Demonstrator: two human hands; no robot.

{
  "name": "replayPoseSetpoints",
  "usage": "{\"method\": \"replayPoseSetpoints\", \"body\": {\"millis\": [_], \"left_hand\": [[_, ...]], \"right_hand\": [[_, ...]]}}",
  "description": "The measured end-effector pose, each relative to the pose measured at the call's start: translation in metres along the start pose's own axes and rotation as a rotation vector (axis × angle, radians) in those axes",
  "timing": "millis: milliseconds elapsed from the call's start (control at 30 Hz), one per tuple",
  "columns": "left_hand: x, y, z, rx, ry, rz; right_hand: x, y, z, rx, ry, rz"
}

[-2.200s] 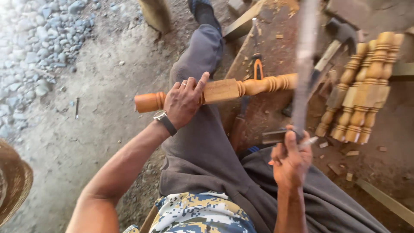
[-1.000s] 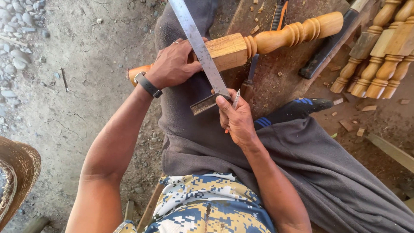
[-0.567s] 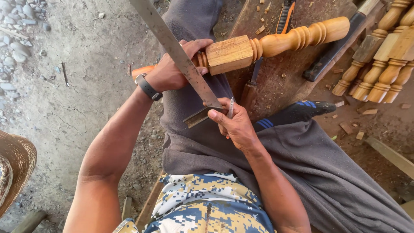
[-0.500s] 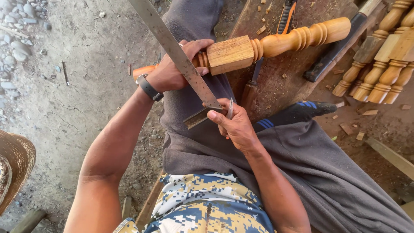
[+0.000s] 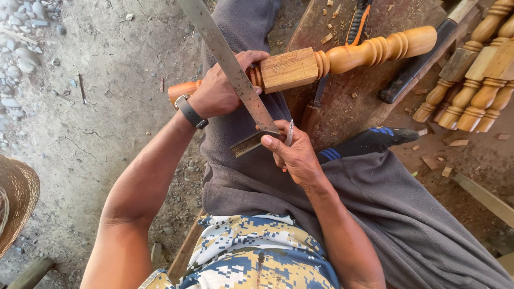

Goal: Carving and measuring a wooden furniture leg using a hammer, chisel, and square ruler

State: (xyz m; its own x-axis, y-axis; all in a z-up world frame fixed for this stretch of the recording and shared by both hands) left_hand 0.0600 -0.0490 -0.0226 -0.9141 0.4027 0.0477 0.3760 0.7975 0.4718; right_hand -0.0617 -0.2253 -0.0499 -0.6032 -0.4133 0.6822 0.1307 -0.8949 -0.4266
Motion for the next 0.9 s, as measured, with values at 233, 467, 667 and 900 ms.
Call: {"method": "replayPoseSetpoints", "body": {"millis": [233,467,667,900], "left_hand": [[0.002,-0.001,-0.009,-0.077,0.026,-0.092],[0.002,-0.016,0.014,-0.116,0.347,0.06],[0.006,-0.015,0.009,-0.109,0.314,0.031],[0.003,-0.015,0.008,-0.107,0.358,0.046]], "right_hand": [[-0.004,0.006,-0.001,-0.007,0.017,-0.012],[-0.016,0.032,0.019,-0.036,0.211,-0.124],[-0.033,0.054,0.003,-0.033,0.183,-0.175],[-0.043,0.062,0.003,-0.054,0.172,-0.18]]}}
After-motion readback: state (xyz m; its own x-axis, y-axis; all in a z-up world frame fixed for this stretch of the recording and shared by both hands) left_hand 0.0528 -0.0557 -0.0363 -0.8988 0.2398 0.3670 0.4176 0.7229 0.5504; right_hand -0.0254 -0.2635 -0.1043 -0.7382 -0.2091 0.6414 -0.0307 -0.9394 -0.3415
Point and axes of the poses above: each hand's wrist, its own x-axis away from the middle knuckle, its own y-axis out of the back of the hand, z = x × y, the point moved 10 cm from there along -x, towards the middle knuckle, and after that the axes turned 4 degrees about x, right-handed, at the moved point
